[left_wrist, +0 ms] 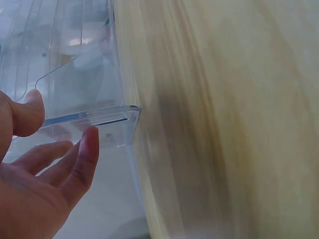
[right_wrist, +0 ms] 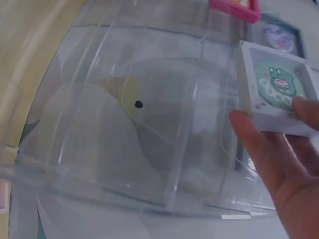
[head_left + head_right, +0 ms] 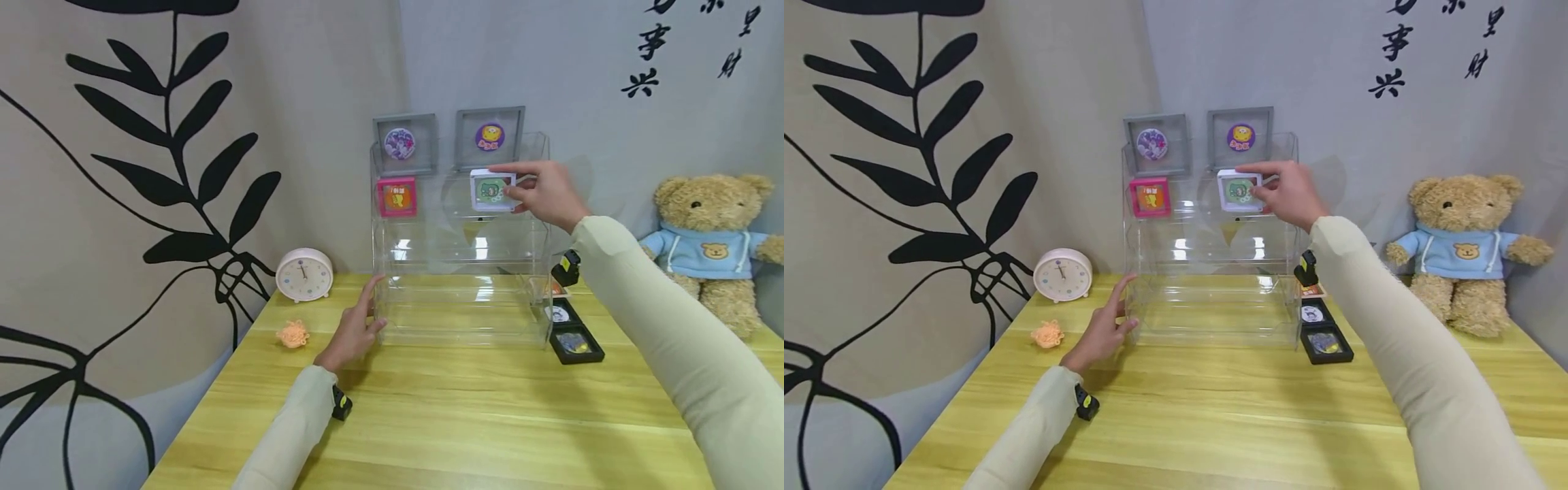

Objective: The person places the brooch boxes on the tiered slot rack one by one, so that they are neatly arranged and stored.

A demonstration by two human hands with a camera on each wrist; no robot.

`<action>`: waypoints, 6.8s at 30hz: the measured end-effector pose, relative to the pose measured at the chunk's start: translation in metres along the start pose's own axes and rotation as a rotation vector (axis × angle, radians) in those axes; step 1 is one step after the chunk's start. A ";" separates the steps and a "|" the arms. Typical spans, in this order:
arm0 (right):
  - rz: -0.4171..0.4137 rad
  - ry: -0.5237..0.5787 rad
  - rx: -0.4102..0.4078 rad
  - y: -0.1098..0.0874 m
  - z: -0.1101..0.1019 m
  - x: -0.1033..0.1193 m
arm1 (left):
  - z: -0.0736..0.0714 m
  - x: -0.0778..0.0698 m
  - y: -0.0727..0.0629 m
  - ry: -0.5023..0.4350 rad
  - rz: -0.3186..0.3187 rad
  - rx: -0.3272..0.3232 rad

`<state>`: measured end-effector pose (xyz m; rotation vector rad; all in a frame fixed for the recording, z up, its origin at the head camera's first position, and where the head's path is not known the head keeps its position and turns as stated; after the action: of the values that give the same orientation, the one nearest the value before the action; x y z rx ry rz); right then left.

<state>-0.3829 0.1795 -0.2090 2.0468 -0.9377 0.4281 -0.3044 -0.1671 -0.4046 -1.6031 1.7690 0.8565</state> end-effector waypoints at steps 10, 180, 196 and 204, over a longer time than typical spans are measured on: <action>0.057 -0.047 -0.110 0.028 0.019 -0.004 | 0.004 -0.001 0.001 0.016 0.002 0.001; 0.077 0.127 0.159 -0.207 -0.020 -0.077 | -0.004 0.000 0.000 -0.001 0.025 -0.006; 0.026 0.010 0.129 -0.162 -0.034 -0.042 | -0.004 -0.005 0.002 0.024 0.023 -0.015; 0.060 -0.083 0.035 -0.132 -0.026 -0.020 | -0.001 -0.004 -0.001 0.009 0.014 -0.008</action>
<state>-0.2967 0.2602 -0.2772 2.0852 -1.0504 0.3968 -0.3030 -0.1658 -0.4011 -1.6042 1.7868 0.8655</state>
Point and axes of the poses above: each hand's wrist, its own y-axis towards the middle knuckle, its own z-axis out of the palm, x = y × z, the point moved 2 cm from there along y, towards the middle knuckle, and after that the axes turned 13 degrees about -z, right-handed, at the moved point
